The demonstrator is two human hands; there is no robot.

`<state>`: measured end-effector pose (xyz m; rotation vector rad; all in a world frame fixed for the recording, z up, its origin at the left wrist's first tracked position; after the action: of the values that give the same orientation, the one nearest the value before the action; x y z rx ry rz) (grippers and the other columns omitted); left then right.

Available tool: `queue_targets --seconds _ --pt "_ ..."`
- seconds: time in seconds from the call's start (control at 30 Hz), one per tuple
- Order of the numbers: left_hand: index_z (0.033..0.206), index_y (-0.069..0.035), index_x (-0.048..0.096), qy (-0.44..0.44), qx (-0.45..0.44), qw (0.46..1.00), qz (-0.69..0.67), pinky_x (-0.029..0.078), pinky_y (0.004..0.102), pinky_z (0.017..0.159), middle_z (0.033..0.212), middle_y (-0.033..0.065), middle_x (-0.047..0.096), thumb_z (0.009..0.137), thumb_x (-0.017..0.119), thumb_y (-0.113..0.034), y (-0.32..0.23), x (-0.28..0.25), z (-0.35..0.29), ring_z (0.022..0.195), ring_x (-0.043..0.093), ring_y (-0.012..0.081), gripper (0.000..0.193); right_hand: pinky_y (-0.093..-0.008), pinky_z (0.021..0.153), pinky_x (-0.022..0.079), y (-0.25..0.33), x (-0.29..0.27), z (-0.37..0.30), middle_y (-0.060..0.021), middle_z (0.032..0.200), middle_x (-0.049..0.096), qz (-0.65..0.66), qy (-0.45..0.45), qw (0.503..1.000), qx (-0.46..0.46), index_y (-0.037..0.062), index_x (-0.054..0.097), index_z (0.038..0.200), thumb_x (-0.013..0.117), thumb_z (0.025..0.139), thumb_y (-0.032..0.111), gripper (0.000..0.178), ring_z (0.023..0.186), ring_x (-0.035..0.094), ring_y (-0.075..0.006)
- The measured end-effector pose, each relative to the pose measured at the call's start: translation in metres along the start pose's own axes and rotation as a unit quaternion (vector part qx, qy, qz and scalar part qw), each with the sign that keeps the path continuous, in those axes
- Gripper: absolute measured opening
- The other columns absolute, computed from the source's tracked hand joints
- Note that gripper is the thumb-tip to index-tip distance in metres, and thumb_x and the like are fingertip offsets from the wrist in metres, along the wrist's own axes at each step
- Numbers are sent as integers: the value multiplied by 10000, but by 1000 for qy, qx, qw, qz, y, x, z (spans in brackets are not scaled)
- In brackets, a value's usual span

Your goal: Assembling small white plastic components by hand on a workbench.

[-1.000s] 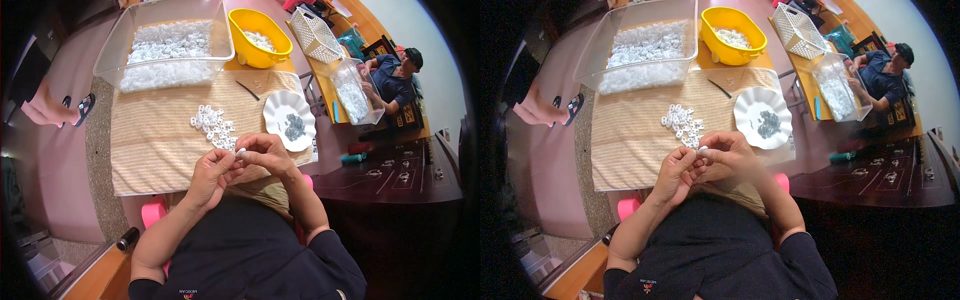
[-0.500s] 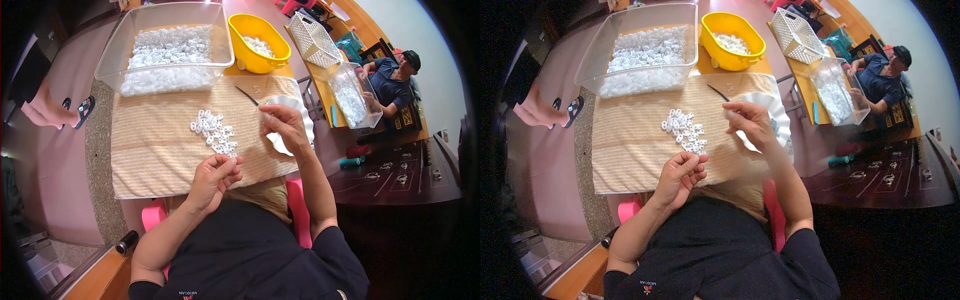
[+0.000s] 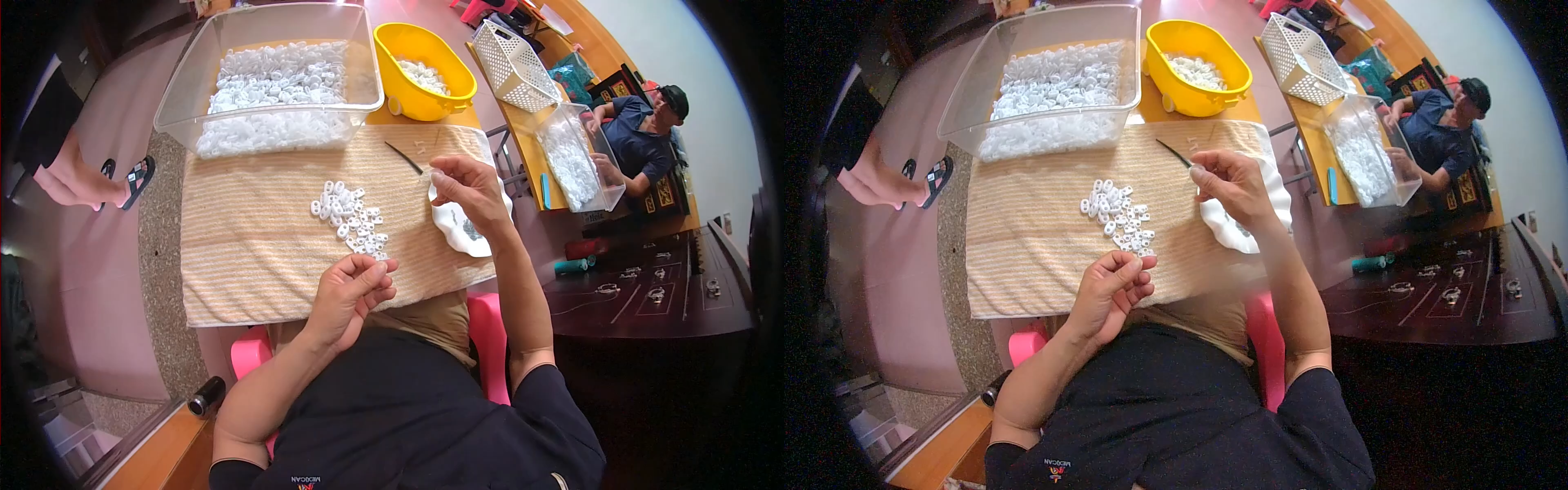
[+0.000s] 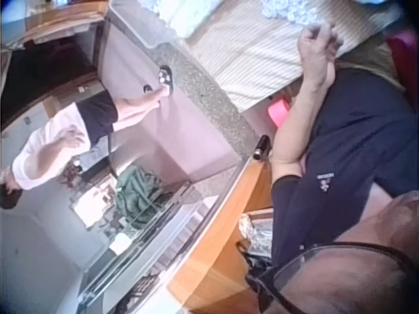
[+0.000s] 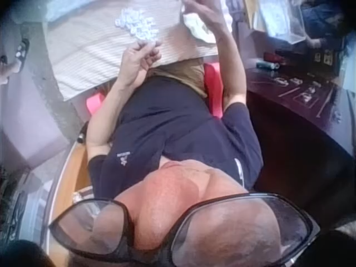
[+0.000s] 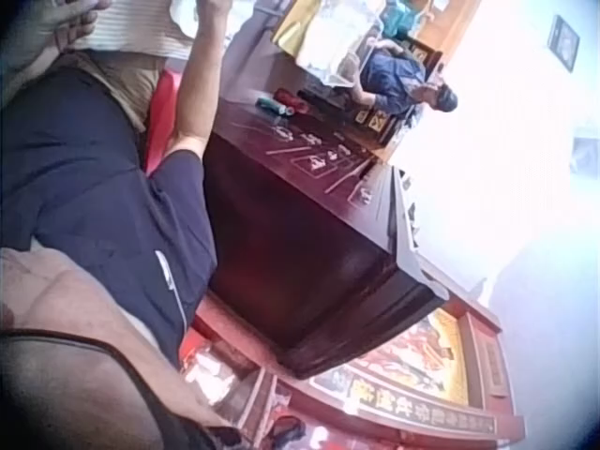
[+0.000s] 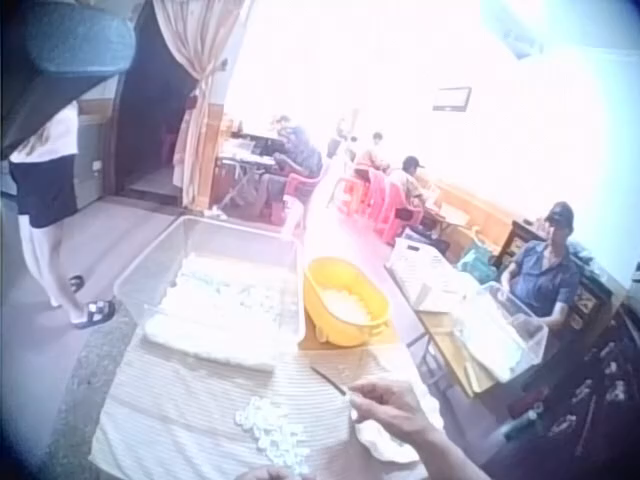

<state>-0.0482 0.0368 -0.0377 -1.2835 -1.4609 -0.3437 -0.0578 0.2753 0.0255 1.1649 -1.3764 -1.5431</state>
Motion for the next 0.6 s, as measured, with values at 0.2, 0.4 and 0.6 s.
queue_targets --seconds 0.2,0.4,0.6 --pt "923 -50 601 -1 2 1000 15 563 266 740 1023 112 651 889 653 -111 2 -1 -1 780 633 111 87 -222 575 523 10 -15 24 -41 781 640 -112 54 992 12 -43 637 981 680 868 134 214 647 604 -82" --pt "921 -57 598 -3 5 1000 29 563 261 732 1027 106 649 894 649 -130 4 -2 2 773 626 105 93 -225 519 528 47 -55 95 -114 843 664 -153 -178 962 -136 -113 577 1157 680 862 142 403 620 636 -123" --pt "920 -53 598 -9 12 1000 22 564 256 731 1032 110 648 897 644 -117 -2 -3 2 760 629 101 82 -248 603 526 15 -59 98 -114 811 699 -304 -208 911 -185 -53 675 1031 685 822 126 276 685 660 -141"
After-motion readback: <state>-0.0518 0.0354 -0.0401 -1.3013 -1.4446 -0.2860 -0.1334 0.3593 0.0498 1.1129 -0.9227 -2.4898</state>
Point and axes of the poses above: each hand's wrist, its own z-axis towards the middle knuckle, its own x-axis out of the palm, y = z × x, the point moved 4 cm from there along z, towards the middle knuckle
